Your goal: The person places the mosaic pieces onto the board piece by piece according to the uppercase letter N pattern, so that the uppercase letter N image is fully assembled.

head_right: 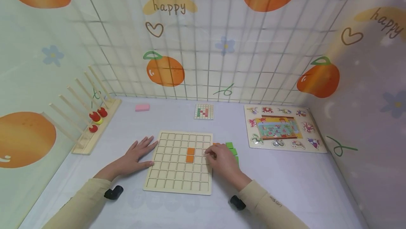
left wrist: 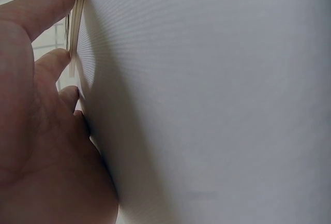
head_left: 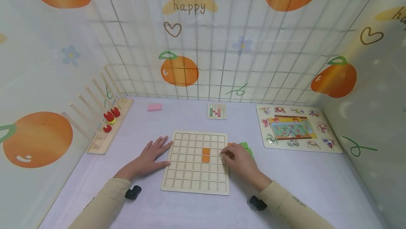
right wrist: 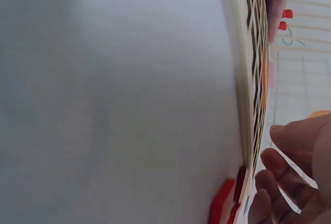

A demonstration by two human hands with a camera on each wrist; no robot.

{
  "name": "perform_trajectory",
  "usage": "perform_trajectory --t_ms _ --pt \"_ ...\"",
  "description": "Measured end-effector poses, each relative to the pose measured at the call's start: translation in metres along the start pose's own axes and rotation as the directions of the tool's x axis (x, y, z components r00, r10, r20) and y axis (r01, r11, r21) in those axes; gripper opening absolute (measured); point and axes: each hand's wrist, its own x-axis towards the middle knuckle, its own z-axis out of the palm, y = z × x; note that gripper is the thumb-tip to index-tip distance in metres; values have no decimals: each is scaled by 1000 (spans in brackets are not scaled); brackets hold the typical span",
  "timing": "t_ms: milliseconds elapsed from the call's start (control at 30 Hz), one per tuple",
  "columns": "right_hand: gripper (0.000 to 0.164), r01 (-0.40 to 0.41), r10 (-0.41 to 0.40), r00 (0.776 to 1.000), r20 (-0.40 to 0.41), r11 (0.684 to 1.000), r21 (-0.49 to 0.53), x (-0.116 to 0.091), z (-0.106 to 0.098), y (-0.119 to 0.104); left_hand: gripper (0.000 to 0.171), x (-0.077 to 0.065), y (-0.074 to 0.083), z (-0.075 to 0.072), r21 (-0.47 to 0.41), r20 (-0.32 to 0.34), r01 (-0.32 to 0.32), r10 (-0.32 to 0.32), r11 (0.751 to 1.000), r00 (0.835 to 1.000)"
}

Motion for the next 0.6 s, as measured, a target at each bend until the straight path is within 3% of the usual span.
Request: perform_trajectory --t_ms 233,600 --pt "11 -26 25 999 -21 998 -61 5 -11 11 82 0 1 0 -6 -12 -5 5 1000 1000" --pt "23 -75 73 997 -23 995 -69 18 -19 24 82 1 -2 2 4 -6 -1 1 1000 1000"
